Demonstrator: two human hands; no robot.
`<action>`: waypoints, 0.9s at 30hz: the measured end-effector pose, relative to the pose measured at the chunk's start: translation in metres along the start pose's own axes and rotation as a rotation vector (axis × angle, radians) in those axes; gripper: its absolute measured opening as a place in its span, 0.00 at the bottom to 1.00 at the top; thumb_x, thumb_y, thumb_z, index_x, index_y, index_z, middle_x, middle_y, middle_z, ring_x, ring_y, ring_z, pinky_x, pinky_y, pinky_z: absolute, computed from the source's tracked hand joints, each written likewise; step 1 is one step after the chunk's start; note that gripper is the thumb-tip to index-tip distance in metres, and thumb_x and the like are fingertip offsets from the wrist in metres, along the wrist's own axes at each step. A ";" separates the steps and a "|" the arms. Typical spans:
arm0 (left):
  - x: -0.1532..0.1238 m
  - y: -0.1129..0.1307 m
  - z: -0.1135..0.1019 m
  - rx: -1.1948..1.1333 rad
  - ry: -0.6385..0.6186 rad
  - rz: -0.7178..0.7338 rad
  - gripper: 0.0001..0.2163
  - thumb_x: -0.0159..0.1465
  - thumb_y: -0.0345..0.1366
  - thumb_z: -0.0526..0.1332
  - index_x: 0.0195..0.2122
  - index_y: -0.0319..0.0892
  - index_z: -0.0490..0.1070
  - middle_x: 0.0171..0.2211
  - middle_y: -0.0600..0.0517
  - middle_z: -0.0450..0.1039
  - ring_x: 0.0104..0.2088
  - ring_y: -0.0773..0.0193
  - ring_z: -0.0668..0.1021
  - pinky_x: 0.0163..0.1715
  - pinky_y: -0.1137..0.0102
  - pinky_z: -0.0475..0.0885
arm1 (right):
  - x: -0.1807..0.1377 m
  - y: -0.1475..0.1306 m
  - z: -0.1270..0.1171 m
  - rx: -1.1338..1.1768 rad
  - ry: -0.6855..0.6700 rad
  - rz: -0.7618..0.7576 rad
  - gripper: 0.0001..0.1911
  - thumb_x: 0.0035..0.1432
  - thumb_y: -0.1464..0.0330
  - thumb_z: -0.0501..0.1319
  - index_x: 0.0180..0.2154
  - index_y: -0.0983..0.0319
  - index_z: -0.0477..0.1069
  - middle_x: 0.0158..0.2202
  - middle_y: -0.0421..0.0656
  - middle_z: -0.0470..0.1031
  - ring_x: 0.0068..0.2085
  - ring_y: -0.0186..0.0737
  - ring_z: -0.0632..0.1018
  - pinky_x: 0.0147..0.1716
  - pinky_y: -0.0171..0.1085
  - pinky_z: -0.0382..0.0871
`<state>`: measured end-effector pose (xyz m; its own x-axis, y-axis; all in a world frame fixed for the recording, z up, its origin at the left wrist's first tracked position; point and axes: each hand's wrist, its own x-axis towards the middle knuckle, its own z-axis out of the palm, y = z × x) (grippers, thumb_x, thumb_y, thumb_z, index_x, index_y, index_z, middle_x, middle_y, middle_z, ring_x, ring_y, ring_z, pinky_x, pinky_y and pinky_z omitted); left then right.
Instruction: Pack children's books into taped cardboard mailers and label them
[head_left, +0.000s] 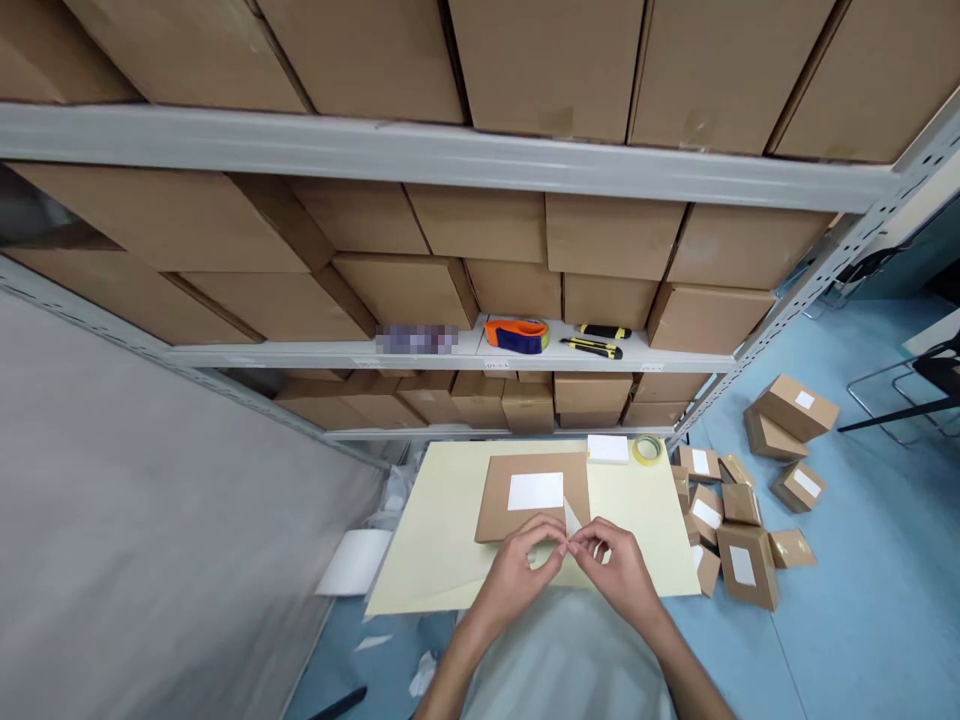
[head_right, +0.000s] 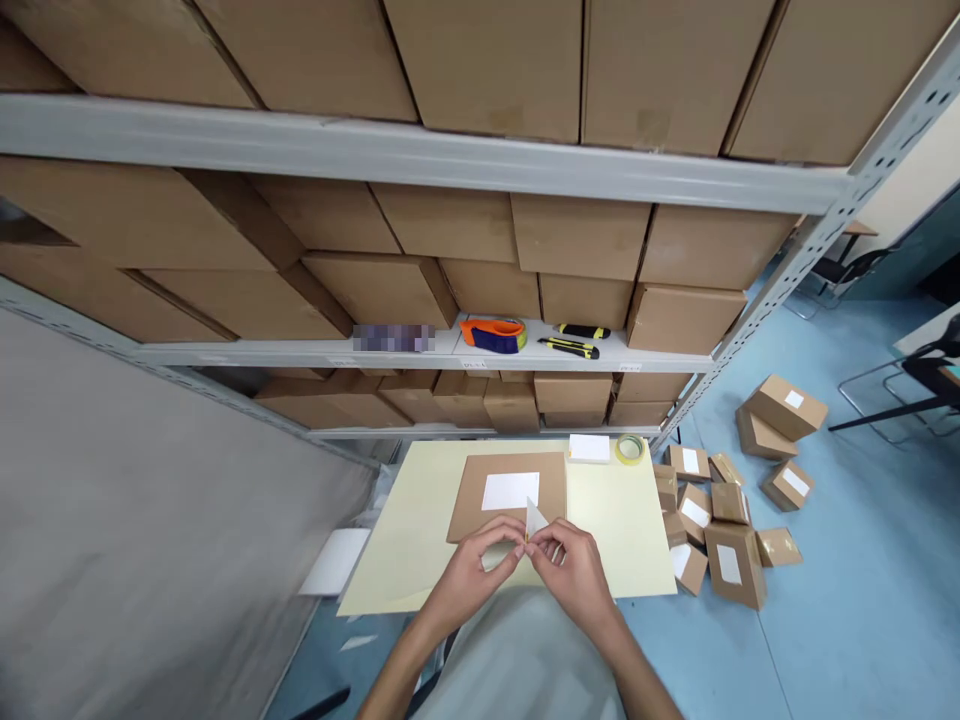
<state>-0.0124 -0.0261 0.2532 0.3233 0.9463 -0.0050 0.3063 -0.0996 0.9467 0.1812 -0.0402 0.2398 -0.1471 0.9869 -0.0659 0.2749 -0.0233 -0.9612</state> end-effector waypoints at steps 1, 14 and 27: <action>0.000 0.000 -0.001 -0.001 0.000 0.000 0.07 0.70 0.36 0.62 0.35 0.45 0.78 0.41 0.49 0.80 0.45 0.59 0.82 0.49 0.66 0.75 | 0.001 0.000 0.001 0.001 -0.004 0.006 0.09 0.64 0.63 0.65 0.35 0.60 0.81 0.33 0.42 0.79 0.33 0.38 0.77 0.34 0.35 0.68; -0.010 -0.022 -0.007 -0.067 0.049 0.023 0.16 0.72 0.50 0.62 0.35 0.43 0.75 0.39 0.45 0.80 0.43 0.56 0.82 0.49 0.67 0.75 | 0.018 0.008 0.028 0.067 -0.011 0.072 0.08 0.57 0.65 0.65 0.32 0.62 0.80 0.32 0.44 0.82 0.34 0.41 0.78 0.35 0.35 0.67; -0.008 -0.039 -0.011 -0.110 0.121 0.020 0.24 0.68 0.60 0.62 0.29 0.44 0.73 0.37 0.45 0.79 0.43 0.55 0.81 0.48 0.66 0.75 | 0.021 0.030 0.030 0.171 -0.008 0.087 0.11 0.56 0.61 0.67 0.32 0.63 0.80 0.29 0.43 0.80 0.31 0.39 0.76 0.31 0.33 0.67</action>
<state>-0.0366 -0.0268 0.2193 0.2159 0.9753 0.0463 0.1986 -0.0903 0.9759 0.1579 -0.0246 0.2014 -0.1374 0.9788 -0.1518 0.1218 -0.1354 -0.9833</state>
